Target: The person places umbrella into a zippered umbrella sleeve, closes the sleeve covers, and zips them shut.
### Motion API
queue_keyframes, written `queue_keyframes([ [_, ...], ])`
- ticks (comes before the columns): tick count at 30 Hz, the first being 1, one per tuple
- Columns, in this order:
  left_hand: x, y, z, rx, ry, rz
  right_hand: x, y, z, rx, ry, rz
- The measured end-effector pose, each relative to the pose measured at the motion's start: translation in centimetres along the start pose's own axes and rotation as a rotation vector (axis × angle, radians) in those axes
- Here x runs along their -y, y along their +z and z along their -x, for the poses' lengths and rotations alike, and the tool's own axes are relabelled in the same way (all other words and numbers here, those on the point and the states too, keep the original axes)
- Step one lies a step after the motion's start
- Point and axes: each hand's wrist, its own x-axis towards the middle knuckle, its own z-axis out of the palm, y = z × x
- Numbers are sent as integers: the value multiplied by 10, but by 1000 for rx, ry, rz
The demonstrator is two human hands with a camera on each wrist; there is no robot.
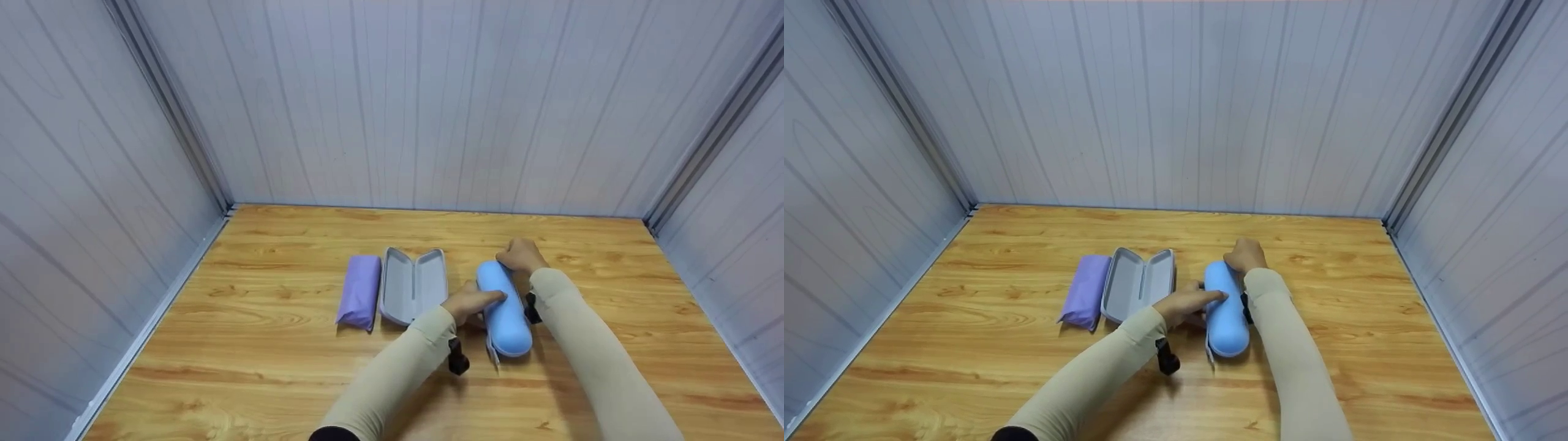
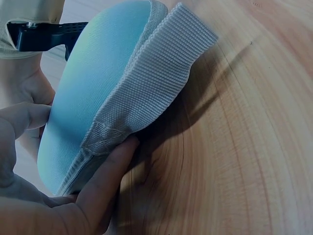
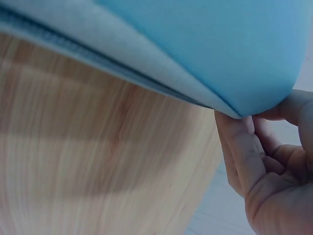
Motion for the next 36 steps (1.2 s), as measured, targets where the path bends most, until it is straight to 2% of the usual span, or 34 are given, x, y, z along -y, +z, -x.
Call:
queue_keyframes([
  [13, -1, 1, 0, -15, 0, 9, -7, -9, 2, 95, 120, -86],
  [22, 0, 0, 0, 9, -11, -1, -15, -8, 2, 118, 118, -179],
  [27, -1, -1, 2, 7, -29, 16, -18, -8, 4, 132, 62, -234],
  [36, -2, -2, 2, 3, -34, 19, -24, -10, 6, 198, -66, -167],
])
